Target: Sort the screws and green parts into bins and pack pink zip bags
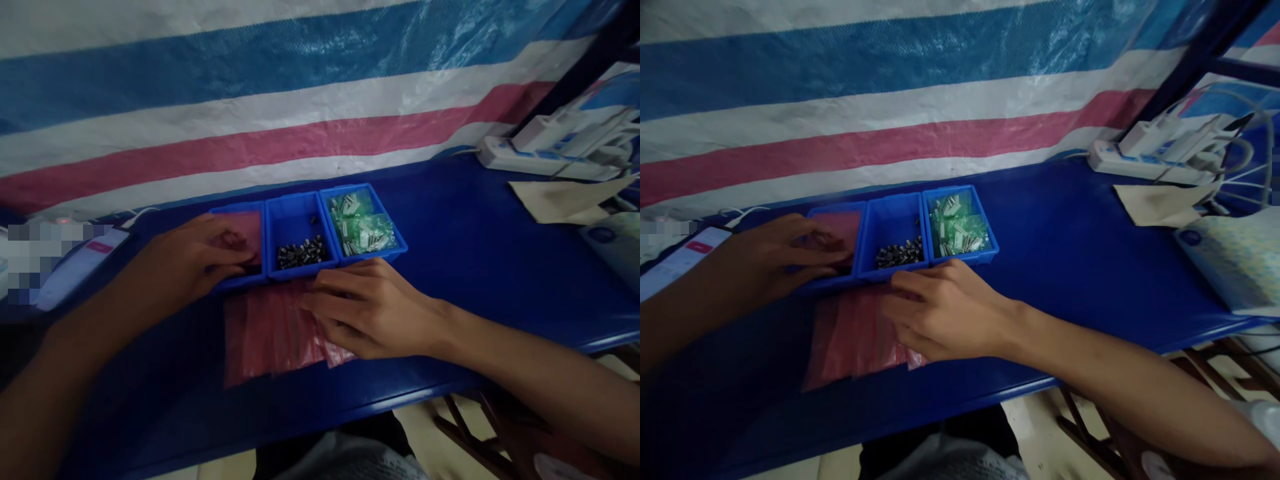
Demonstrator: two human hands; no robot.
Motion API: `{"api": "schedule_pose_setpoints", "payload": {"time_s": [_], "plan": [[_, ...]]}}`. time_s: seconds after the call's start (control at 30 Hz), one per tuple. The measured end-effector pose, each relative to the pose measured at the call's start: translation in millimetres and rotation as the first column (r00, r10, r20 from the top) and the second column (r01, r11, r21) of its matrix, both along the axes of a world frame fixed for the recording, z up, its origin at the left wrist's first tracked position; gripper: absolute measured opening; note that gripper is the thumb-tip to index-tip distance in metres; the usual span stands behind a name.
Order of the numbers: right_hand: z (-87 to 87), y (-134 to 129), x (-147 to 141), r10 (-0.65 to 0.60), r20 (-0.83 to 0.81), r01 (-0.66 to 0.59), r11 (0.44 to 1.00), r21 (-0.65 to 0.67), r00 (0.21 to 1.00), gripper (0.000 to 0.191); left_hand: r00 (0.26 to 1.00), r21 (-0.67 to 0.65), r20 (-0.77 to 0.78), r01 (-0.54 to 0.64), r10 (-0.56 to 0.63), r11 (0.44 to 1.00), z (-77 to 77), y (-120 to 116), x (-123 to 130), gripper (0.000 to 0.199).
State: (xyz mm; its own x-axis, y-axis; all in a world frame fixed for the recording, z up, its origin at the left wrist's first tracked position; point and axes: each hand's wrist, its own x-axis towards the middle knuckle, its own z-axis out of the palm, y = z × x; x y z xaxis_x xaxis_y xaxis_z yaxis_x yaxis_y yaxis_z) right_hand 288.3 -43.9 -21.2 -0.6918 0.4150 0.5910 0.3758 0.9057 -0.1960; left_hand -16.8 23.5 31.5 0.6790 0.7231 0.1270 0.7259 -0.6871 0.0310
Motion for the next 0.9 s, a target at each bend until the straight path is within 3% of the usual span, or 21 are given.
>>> {"api": "schedule_pose_setpoints", "payload": {"time_s": [0.13, 0.27, 0.43, 0.57, 0.67, 0.77, 0.9], "plan": [[1.9, -3.0, -2.1, -0.057, 0.208, 0.085, 0.988, -0.127, 0.976, 0.025, 1.0, 0.027, 0.013, -0.026, 0.026, 0.999, -2.0, 5.8, 2.9, 0.045], [6.2, -6.0, -6.3, -0.095, 0.465, 0.227, 0.944, -0.238, 0.88, 0.042, 0.998, 0.016, -0.056, -0.007, 0.007, 1.0, -3.0, 9.9, 3.9, 0.048], [11.5, -6.7, -11.0, -0.051, 0.505, 0.269, 0.89, -0.369, 0.861, 0.045, 0.997, -0.014, -0.072, 0.018, -0.019, 1.0, -4.1, 9.7, 3.1, 0.047], [13.2, -4.2, -9.9, -0.049, 0.489, 0.27, 0.879, -0.393, 0.871, 0.059, 0.999, 0.064, -0.036, 0.012, -0.009, 0.998, -6.5, 8.9, 1.7, 0.042], [11.6, -3.1, -4.9, -0.071, 0.362, 0.228, 0.882, -0.412, 0.93, 0.06, 1.0, 0.086, -0.013, 0.008, -0.007, 0.996, -9.6, 11.8, 0.6, 0.039], [10.6, -4.1, 1.5, -0.049, 0.039, 0.061, 0.911, -0.408, 0.998, 0.043, 0.998, 0.08, 0.044, 0.046, -0.05, 0.996, -10.2, 12.6, 1.0, 0.043], [14.9, -8.4, 6.5, 0.0, -0.326, -0.093, 0.959, -0.268, 0.945, 0.03, 0.949, 0.179, 0.306, 0.018, -0.073, 0.984, -5.6, -5.4, 9.5, 0.037]]}}
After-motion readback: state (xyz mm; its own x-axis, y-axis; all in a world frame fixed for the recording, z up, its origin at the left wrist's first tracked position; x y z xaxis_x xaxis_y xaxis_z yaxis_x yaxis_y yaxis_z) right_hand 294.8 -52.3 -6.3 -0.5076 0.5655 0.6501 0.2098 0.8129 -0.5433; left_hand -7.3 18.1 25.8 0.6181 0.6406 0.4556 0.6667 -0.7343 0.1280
